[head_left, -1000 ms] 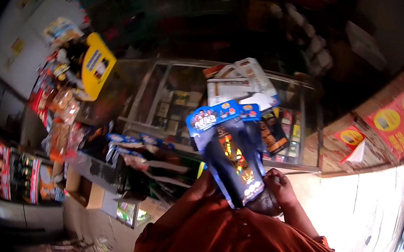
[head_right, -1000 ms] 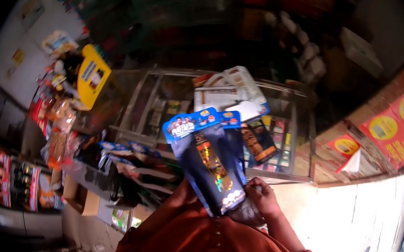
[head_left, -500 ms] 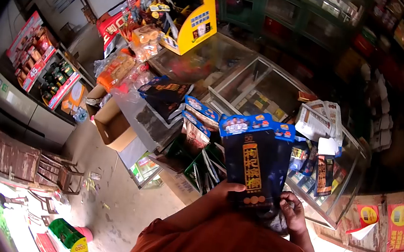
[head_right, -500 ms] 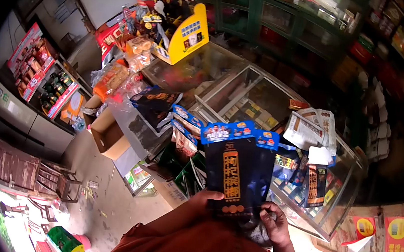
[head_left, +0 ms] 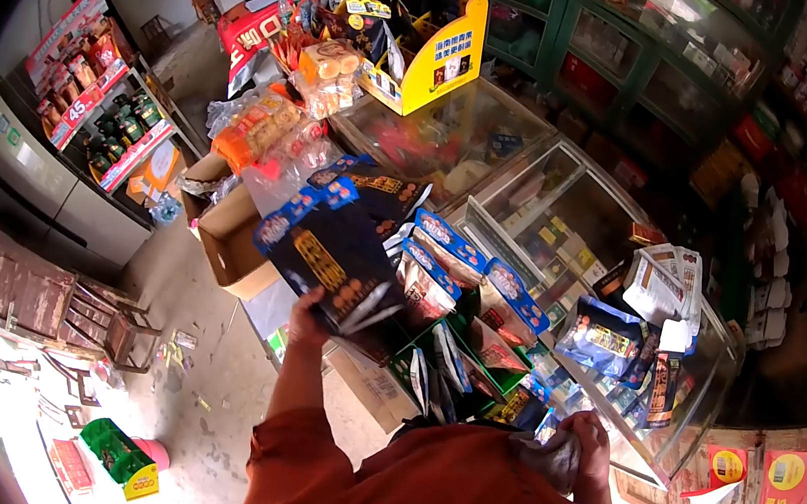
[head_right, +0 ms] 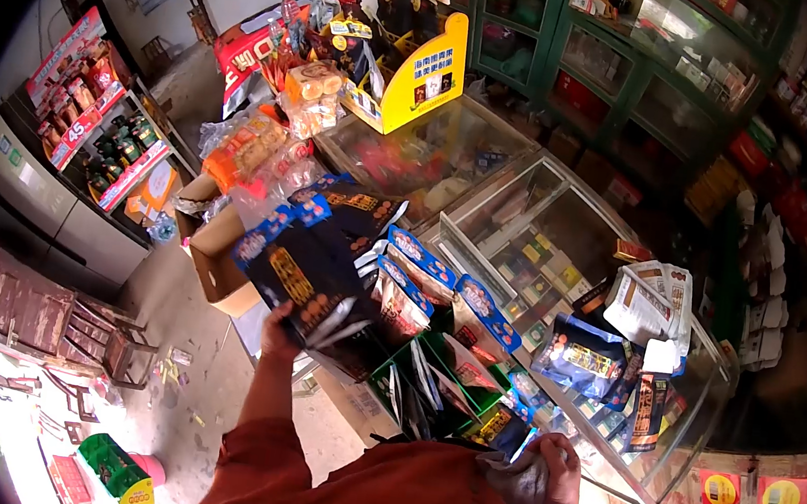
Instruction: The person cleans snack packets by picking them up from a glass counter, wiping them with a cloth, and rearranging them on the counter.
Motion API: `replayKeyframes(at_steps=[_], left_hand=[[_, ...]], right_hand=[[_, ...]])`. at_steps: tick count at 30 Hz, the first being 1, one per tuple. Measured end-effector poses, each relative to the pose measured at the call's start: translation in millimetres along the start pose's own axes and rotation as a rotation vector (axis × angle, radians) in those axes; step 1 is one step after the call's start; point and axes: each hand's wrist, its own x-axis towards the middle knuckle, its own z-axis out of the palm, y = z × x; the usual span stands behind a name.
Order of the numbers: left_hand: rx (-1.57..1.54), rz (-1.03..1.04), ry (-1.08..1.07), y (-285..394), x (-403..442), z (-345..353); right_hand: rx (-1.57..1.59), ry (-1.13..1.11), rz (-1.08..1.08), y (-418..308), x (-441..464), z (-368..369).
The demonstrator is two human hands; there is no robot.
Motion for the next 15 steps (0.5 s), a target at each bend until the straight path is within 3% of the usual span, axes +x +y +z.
replayKeyframes(at_steps=[3,6,8,9,15], left_hand=[[-0.004,0.054,-0.052,35.3,43.7,-15.8],[0.272,0.011,0.423,39.6,90.8,-58.1],[0.453,-0.02,0.624,30.7,111.6,-64.2],[0.557,0.036,0.588,27.9,109.6,-46.0],[0.705,0.135,0.573,26.4,128.3,-88.7]], right_hand=[[-0.017,-0.007,0.067,-2.2,-0.8,17.8],[-0.02,-0.005,0.067,-14.9,-2.2,39.3],[-0.045,0.011,0.055,-10.5,0.1,43.1],[-0.028,0.019,0.062,-5.8,1.2,43.0],[-0.037,0.071,0.113,-0.4,2.1,46.7]])
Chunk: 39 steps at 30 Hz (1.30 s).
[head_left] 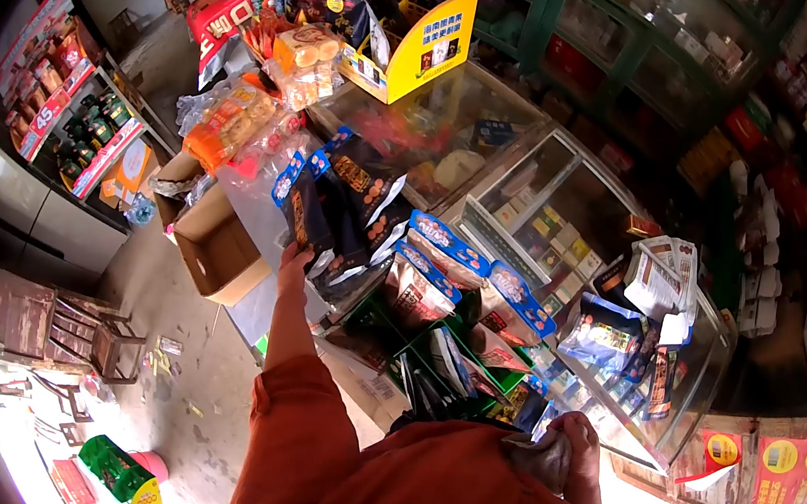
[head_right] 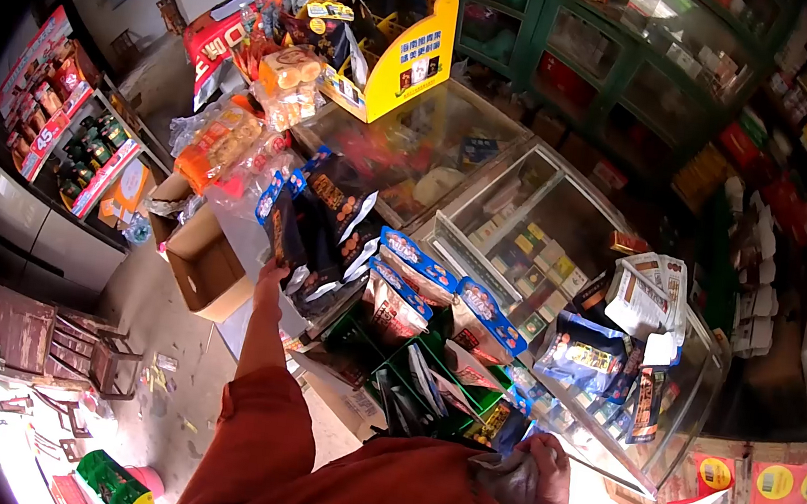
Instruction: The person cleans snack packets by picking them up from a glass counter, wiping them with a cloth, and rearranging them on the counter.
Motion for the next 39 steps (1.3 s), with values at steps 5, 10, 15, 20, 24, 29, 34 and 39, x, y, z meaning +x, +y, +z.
replayKeyframes(at_steps=[5,10,15,20,24,29,34,39], left_hand=[[-0.136,-0.027,0.075,-1.1,-11.0,-2.5],[-0.183,-0.072,0.127,-6.4,-11.2,-8.5],[-0.208,-0.14,0.188,-19.1,-2.1,-18.6],[-0.3,-0.141,0.189,-40.6,15.4,-37.2],[-0.362,-0.172,0.284,-47.1,23.5,-46.6],[-0.356,-0.061,0.089,-49.6,25.1,-47.8],[0.054,-0.035,0.153,-21.3,24.0,-27.7],[-0.1,-0.109,0.167,-21.0,38.6,-35.2]], right_hand=[[0.015,0.042,0.011,4.2,-0.1,-0.8],[0.047,0.07,0.043,12.3,-1.4,-6.1],[0.092,0.054,0.083,15.4,-5.1,-16.1],[0.118,0.054,0.077,10.1,-12.8,-22.8],[0.171,0.085,0.11,12.1,-17.2,-30.2],[0.133,0.105,0.068,39.4,-9.8,-60.6],[0.164,0.053,0.099,36.7,-12.3,-59.3],[0.094,0.077,0.072,44.8,-6.6,-55.6]])
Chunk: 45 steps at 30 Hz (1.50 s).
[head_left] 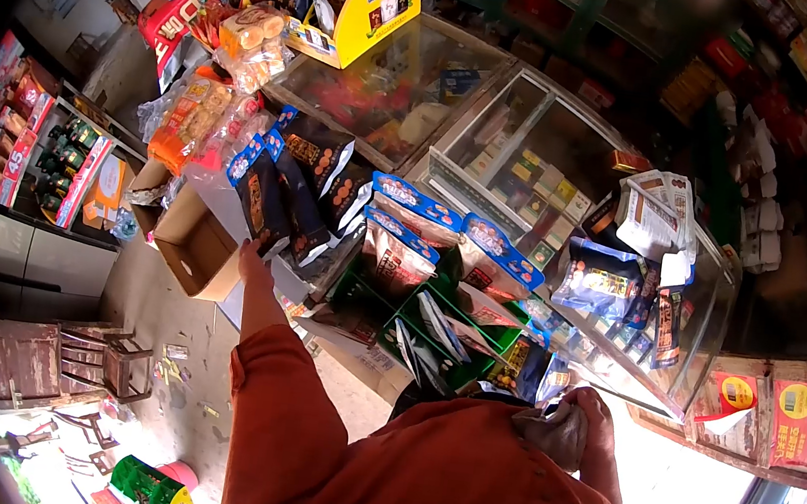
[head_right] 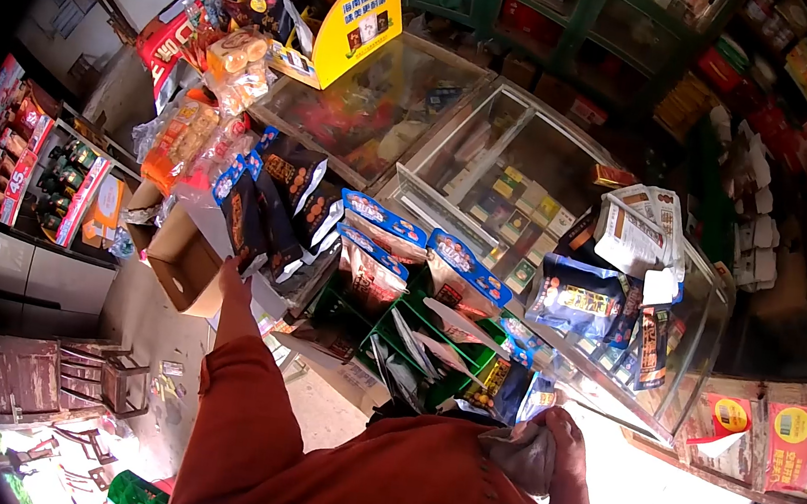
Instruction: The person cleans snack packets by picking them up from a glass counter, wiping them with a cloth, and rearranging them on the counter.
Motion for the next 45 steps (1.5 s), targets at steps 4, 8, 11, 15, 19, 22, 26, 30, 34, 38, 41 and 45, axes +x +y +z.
replayKeyframes(at_steps=[4,8,11,15,19,22,26,30,34,38,41,45], left_hand=[[-0.114,-0.007,0.019,-7.3,16.9,-14.8],[-0.186,-0.084,0.063,-3.5,13.9,-14.5],[-0.209,-0.086,0.184,-12.3,23.3,-26.5],[-0.147,0.153,0.209,-4.3,-63.2,-5.2],[0.184,0.003,-0.75,-26.1,-180.0,12.6],[0.841,-0.393,-1.205,-40.7,-223.8,20.8],[1.343,-0.308,-1.105,-57.3,-247.9,46.1],[1.424,-0.119,-0.914,-89.3,-266.5,64.7],[1.317,0.181,-0.836,-134.4,-270.4,64.6],[1.304,0.519,-1.13,-122.6,-307.7,74.6],[1.183,0.16,-1.732,-141.3,-346.0,89.8],[1.213,-0.587,-1.636,-224.3,-373.8,94.0]], right_hand=[[0.006,-0.011,0.009,2.4,2.4,3.4],[0.006,0.016,0.01,5.2,4.7,11.2],[0.003,-0.013,0.027,5.2,2.8,15.6],[0.061,-0.093,0.031,-6.7,-10.3,26.2],[0.061,-0.216,0.083,0.8,-22.6,14.1],[-0.025,-0.322,0.076,-0.5,-31.6,8.7],[-0.01,-0.303,0.126,18.5,-32.4,-18.3],[0.138,-0.237,0.258,36.8,-37.8,-48.6],[-0.387,-0.088,0.349,82.4,-38.8,-97.8],[-1.369,-0.177,0.427,147.9,-45.8,-132.0],[-1.29,-0.237,0.351,171.1,-50.1,-143.8],[-1.358,-0.371,0.264,180.3,-33.0,-147.9]])
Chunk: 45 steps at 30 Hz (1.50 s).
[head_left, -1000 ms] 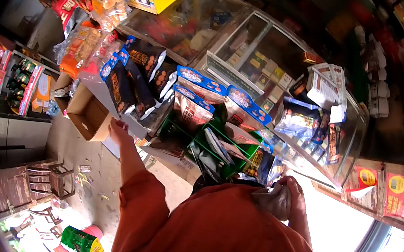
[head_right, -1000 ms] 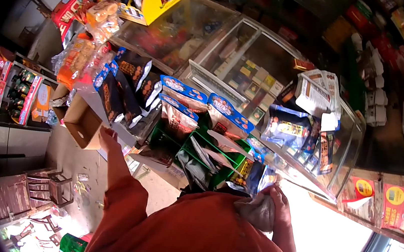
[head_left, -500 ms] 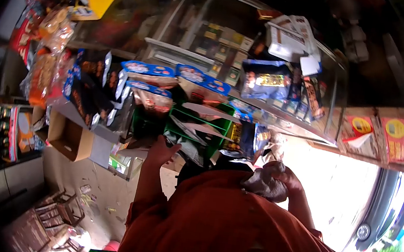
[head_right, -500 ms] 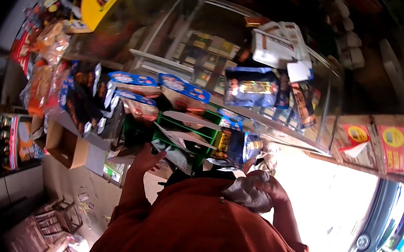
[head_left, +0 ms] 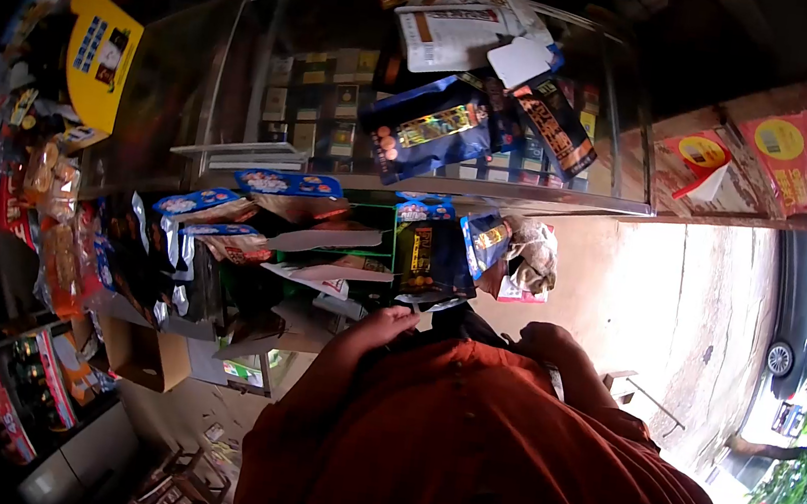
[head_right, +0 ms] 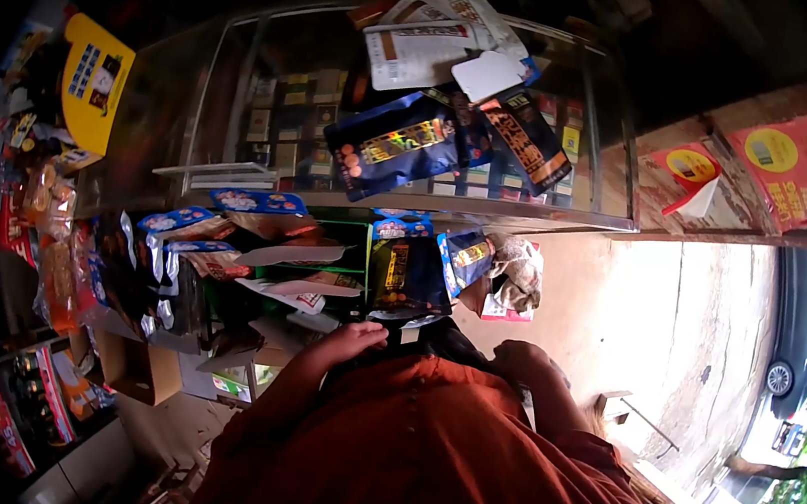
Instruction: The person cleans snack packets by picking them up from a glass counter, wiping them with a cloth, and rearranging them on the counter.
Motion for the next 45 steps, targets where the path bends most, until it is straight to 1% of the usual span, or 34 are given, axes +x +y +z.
replayKeyframes(at_steps=[1,2,4,5,6,7,9,11,13,15,16,18,19,21,22,23,25,26,27,29,30,32,33,34,35,36,37,38,40,41,42,43,44,45], left_hand=[[-0.076,-0.288,-0.009,9.7,11.1,5.0],[-0.065,-0.293,-0.012,4.6,23.5,11.0],[-0.559,-0.523,0.191,-15.0,58.4,21.9],[-0.548,-0.533,0.187,-17.3,68.8,29.4],[-0.615,-0.493,0.335,-18.2,76.5,36.6],[-0.679,-0.447,0.487,-17.8,82.7,41.1],[-0.723,-0.412,0.495,-18.1,87.5,49.4],[-0.821,-0.319,0.566,-19.2,91.2,59.0],[-0.857,-0.288,0.545,-30.7,99.4,58.6],[-0.94,-0.152,0.444,-39.1,106.9,56.1],[-0.956,-0.165,0.496,-36.7,109.5,58.5],[-0.977,-0.181,0.541,-36.2,114.1,56.3],[-1.014,-0.166,0.545,-39.3,117.7,54.3],[-0.993,-0.171,0.578,-22.6,109.8,58.1],[-0.984,-0.18,0.61,-12.0,106.4,59.8],[-0.985,-0.165,0.611,-9.3,105.3,58.3],[-1.136,-0.015,0.467,-22.8,96.5,54.0],[-1.227,0.128,0.253,-57.1,110.9,44.8],[-1.224,0.139,0.251,-53.6,99.7,48.5],[-1.187,0.052,0.357,-17.8,49.1,68.4],[-0.421,0.184,0.541,16.5,9.6,84.6],[0.466,0.142,0.639,58.8,-44.6,102.8],[0.57,-0.01,0.609,58.2,-60.1,100.2],[-0.319,0.093,0.364,32.3,-69.7,88.4],[-1.188,0.185,0.05,-0.3,-80.3,77.8],[-0.544,0.289,0.344,-25.2,-92.4,77.0],[-0.21,0.349,0.457,-23.2,-97.8,76.4],[0.124,0.376,0.601,-19.9,-103.3,76.1],[-0.166,0.373,0.464,50.5,-127.6,85.7],[-0.283,0.402,0.453,56.9,-125.7,85.3],[-0.483,0.462,0.427,57.5,-118.6,81.8],[-0.669,0.522,0.399,55.7,-111.0,78.4],[-0.8,0.584,0.365,66.8,-104.3,77.1],[-0.903,0.723,0.334,90.1,-99.0,88.0]], right_hand=[[-0.087,-0.006,-0.103,0.1,1.2,-5.7],[0.125,0.033,0.092,-12.2,-9.2,-20.9],[0.109,0.065,0.056,-4.6,-2.7,-25.1],[0.085,0.091,0.018,1.6,-2.9,-22.5],[0.097,0.089,0.021,20.3,13.4,-1.8],[0.077,0.105,-0.082,51.8,47.1,34.6],[0.062,0.123,-0.189,61.8,61.1,40.0],[0.306,0.177,-0.151,61.3,75.7,38.0],[0.335,0.17,-0.172,64.0,109.2,49.3],[0.812,0.058,0.032,65.9,156.1,64.9],[0.902,0.14,-0.085,64.1,176.8,74.7],[1.27,0.096,-0.001,18.2,156.1,22.4],[1.275,0.105,-0.01,12.4,169.1,19.9],[-0.189,0.341,-0.381,-2.8,181.7,3.9],[-0.303,0.112,-0.26,-16.8,176.0,-16.2],[-0.185,0.278,-0.348,24.5,260.1,64.9],[0.364,0.132,-0.235,11.0,225.5,29.8],[0.498,0.114,-0.152,11.3,205.5,12.1],[0.601,0.107,-0.177,20.5,195.5,7.5],[0.77,-0.001,-0.286,10.0,95.2,-77.2],[0.768,0.005,-0.288,17.8,82.5,-86.5],[0.956,-0.051,-0.423,47.7,61.6,-94.8],[1.088,-0.101,-0.433,61.3,54.5,-97.0],[1.246,-0.141,-0.595,68.0,27.2,-119.9],[1.097,-0.167,-0.535,67.2,-1.7,-147.2],[0.998,-0.151,-0.544,71.8,-23.0,-164.4],[0.899,-0.135,-0.55,79.3,-41.6,-177.8],[0.846,-0.045,-0.643,86.1,-60.6,-190.4],[0.857,0.143,-0.865,115.4,-76.9,-200.7],[1.006,0.243,-0.78,124.7,-96.8,-208.9],[1.435,0.181,-0.719,137.0,-104.6,-210.3],[1.516,0.36,-0.778,146.3,-104.1,-218.3],[1.545,0.512,-0.731,159.6,-96.5,-222.9],[1.626,0.482,-0.838,160.9,-96.3,-236.7]])
